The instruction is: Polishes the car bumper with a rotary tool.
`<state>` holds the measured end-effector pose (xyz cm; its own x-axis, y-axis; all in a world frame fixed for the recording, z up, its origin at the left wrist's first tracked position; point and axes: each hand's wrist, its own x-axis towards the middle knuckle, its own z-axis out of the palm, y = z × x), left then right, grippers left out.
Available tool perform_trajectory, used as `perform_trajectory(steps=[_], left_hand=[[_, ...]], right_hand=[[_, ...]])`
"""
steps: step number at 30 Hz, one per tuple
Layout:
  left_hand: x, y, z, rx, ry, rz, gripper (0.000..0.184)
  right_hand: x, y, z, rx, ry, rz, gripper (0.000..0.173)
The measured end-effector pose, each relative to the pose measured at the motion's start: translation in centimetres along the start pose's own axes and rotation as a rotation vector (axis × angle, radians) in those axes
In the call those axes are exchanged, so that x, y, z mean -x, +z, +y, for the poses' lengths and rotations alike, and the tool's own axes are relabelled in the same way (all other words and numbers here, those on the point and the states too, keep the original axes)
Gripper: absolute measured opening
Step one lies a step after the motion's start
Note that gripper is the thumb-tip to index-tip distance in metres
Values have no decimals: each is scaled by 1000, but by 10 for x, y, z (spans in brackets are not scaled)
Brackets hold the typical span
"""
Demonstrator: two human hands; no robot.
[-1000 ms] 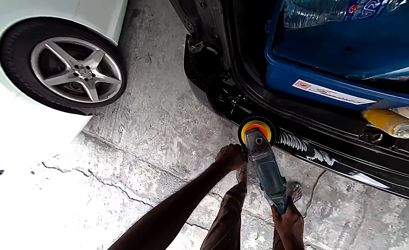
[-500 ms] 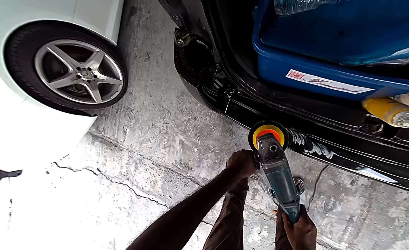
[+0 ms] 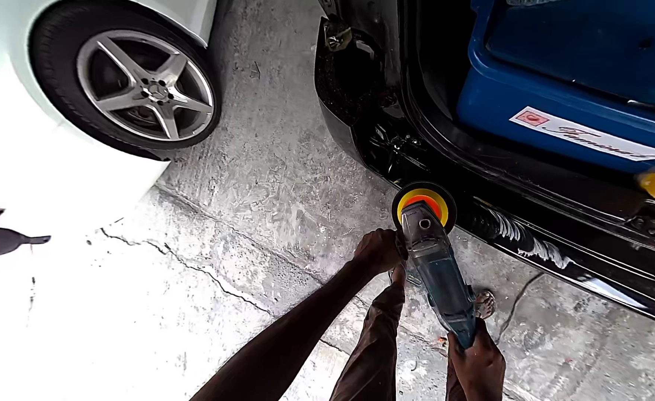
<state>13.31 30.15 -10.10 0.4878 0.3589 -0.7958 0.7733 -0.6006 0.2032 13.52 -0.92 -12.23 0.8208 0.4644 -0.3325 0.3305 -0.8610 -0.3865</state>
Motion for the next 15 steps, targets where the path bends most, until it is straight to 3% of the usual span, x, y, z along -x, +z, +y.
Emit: perform_trajectory(steps=[6,15], left_hand=[[6,13,28,14,54,-86,30],[-5,-5,-18,21,13,80,32]], right_hand=[[10,-16,22,6,14,-2,61],[-11,2,-19,-36,-20,8,52]])
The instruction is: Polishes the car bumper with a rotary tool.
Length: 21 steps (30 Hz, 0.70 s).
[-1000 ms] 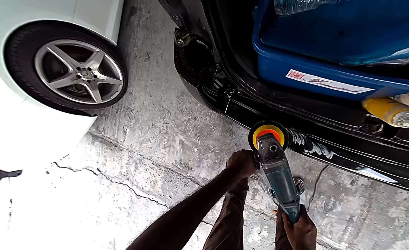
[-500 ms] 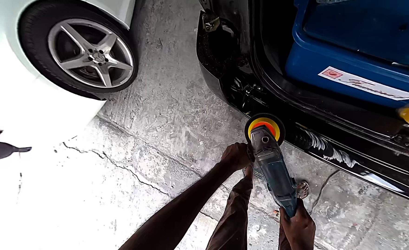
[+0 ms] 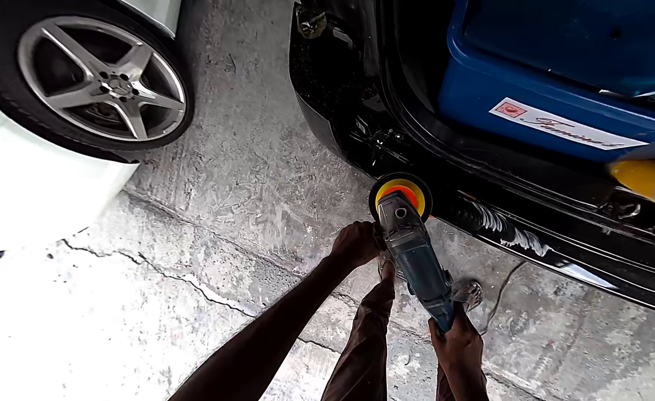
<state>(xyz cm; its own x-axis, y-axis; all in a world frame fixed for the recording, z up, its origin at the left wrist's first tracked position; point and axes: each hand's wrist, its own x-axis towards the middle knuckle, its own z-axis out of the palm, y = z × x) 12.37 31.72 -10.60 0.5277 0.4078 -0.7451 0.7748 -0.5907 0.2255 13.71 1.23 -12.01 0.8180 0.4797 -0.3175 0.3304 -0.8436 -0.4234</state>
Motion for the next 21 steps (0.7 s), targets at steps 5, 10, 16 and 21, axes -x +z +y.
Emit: perform_trajectory(steps=[5,10,16,21], left_hand=[[2,8,33,-102,25,-82,33],[10,24,84,-147,124,-186,28],[9,37,107,-152,208,-249,26],[6,27,87,-137,159,-188,29]], right_hand=[[18,3,28,-26,73,16,60],[42,-9,59,-97,221,-2,73],[57,-15,73,-149,253,12,63],[43,-6,65,-85,243,-6,63]])
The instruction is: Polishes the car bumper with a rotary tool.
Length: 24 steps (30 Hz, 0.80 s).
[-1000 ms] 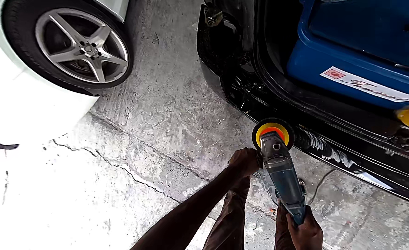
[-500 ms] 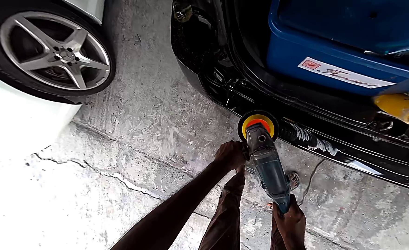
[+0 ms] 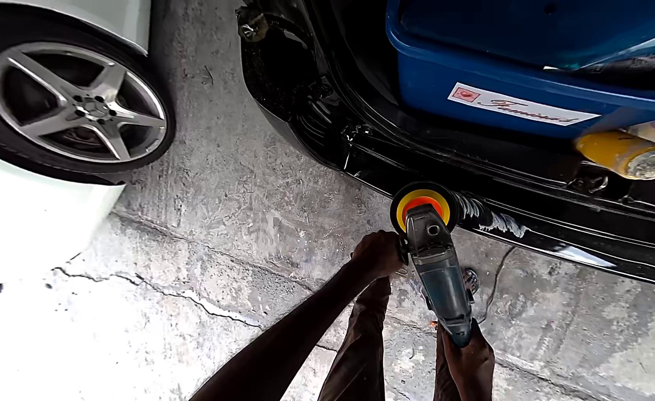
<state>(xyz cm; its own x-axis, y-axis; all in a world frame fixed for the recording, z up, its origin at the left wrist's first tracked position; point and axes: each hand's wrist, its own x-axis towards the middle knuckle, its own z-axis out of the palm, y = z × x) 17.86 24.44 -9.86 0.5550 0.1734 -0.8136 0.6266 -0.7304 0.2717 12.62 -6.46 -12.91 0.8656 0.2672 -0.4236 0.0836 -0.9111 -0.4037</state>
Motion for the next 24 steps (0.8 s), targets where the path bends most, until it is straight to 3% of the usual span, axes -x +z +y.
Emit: perform_trajectory(steps=[6,15,20,24], left_hand=[[0,-5,-4,-20,-50,34,32],[-9,13,75,-117,26,-56,27],[-13,24,118,-132,37,-148,24],[-17,31,127,-142,69,-154,23]], right_hand=[[-3,-4,-13,-47,8,-27,53],[16,-23,40,-142,132,8,68],[28,-35,62,-178,195,51,56],[28,-38,71,-165,195,58,54]])
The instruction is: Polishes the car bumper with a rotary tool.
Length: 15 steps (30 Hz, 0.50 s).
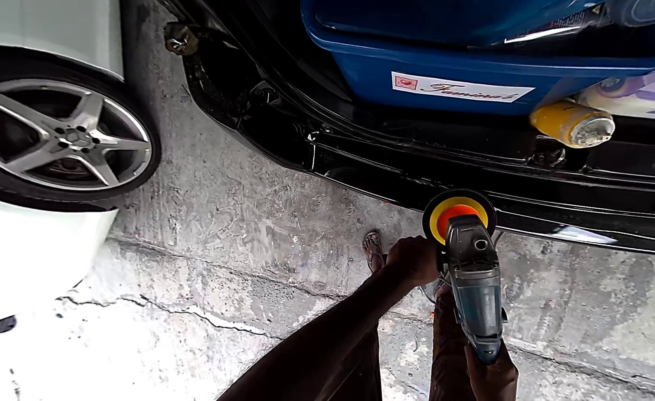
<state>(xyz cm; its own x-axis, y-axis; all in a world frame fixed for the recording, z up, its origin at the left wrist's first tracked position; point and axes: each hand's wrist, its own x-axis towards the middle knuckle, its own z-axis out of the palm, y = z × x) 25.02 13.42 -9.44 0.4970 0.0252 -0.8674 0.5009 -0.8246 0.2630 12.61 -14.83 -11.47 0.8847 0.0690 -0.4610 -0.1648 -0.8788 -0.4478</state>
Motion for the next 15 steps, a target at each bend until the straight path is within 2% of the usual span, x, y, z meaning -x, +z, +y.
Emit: perform_trajectory(steps=[3,6,10,13,15], left_hand=[[4,0,-16,22,-21,14,23],[15,1,-51,57,-68,75,28],[29,-1,-98,124,-118,201,32],[31,-5,-113,134,-154,200,32],[30,-4,-112,123,-162,188,32]], right_hand=[[-3,2,-10,23,-12,-27,54],[-7,11,-30,62,-62,-62,62],[-12,29,-55,146,-162,-71,59],[-14,31,-70,99,-164,-122,55],[-13,33,-66,84,-168,-113,54]])
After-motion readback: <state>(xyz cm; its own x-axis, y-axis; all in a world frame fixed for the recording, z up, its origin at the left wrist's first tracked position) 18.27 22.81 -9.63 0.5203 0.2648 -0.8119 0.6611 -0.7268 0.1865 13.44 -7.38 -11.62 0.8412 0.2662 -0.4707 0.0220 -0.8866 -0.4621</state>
